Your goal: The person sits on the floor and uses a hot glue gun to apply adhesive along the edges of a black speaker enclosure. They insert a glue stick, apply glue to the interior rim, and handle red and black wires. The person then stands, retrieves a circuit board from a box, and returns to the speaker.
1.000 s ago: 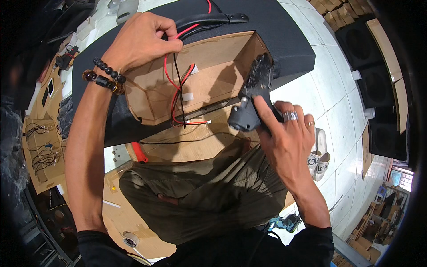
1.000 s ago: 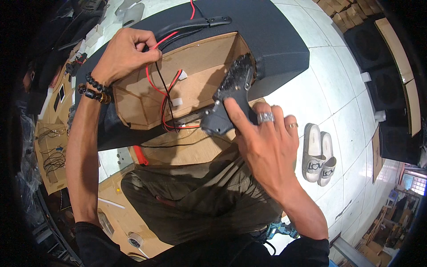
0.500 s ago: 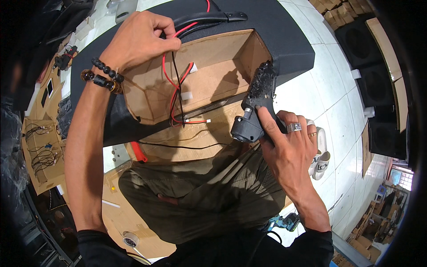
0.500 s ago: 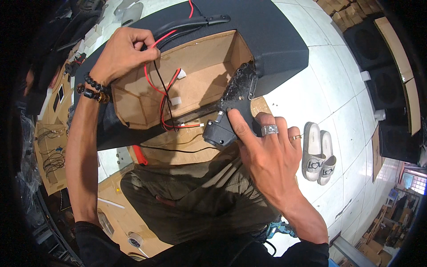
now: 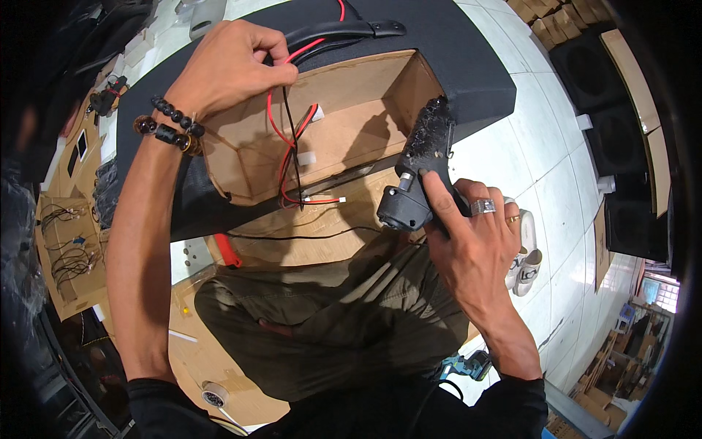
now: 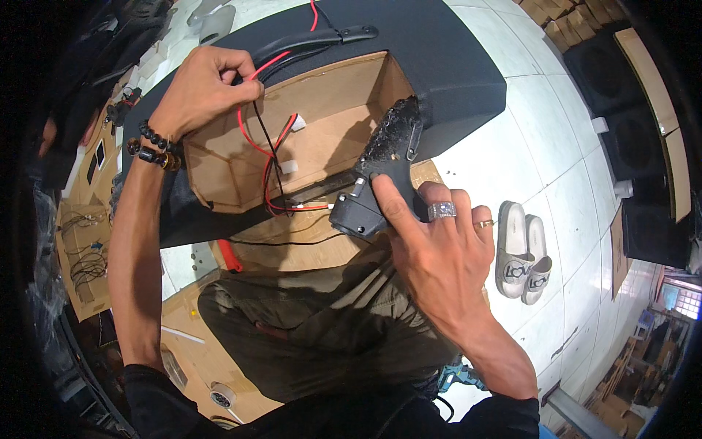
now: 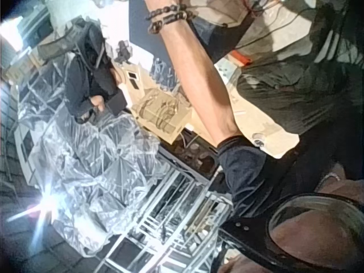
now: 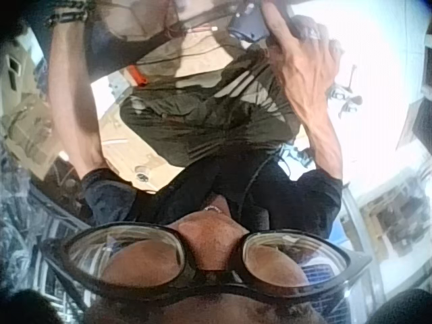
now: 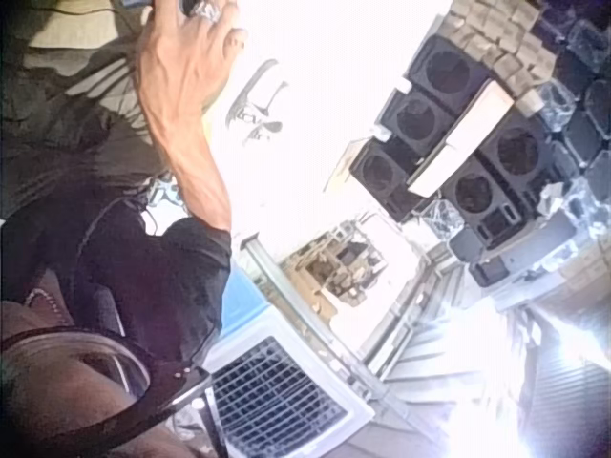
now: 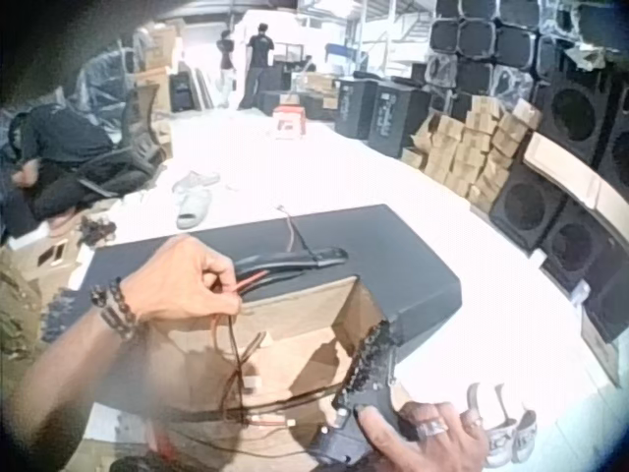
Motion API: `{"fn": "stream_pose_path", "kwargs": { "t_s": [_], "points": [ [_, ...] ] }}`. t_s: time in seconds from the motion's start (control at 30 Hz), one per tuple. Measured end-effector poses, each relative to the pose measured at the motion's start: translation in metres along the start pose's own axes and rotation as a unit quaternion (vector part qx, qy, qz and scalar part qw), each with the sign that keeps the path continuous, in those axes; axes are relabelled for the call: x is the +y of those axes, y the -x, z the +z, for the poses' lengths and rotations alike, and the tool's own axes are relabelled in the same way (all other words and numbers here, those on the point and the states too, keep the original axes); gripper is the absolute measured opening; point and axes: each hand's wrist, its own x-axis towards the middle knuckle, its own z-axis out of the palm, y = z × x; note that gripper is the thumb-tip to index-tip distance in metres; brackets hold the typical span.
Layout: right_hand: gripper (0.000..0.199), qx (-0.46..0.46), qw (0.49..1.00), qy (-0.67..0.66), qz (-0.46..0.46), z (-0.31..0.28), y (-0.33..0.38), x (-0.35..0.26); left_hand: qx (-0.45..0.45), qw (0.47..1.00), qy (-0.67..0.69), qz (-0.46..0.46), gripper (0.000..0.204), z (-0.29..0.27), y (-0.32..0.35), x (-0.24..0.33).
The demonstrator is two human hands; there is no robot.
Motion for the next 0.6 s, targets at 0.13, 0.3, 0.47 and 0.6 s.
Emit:
{"fn": "stream_pose_path", "kwargs": {
  "t_s": [0.13,0.3,0.47,0.6],
  "points": [
    [0.074,0.006,1.0,0.003,-0.001,-0.0007,0.0008,0.0008,-0.002,1.0,-0.009,-0.006,0.027,-0.0006,0.0,0.0008],
    [0.075,0.002,1.0,-0.001,0.002,-0.0011,-0.0001,0.0016,0.002,1.0,-0.009,-0.007,0.027,0.0011,0.0003,-0.0027],
    [0.076,-0.006,1.0,-0.009,0.001,-0.0009,0.0006,0.0013,0.0,1.0,-0.01,-0.012,0.026,0.0006,0.0007,-0.002],
    [0.076,0.01,1.0,-0.014,-0.003,0.0036,-0.0017,0.0018,0.001,1.0,-0.007,-0.014,0.025,0.0006,0.0008,-0.0012]
  ]
}}
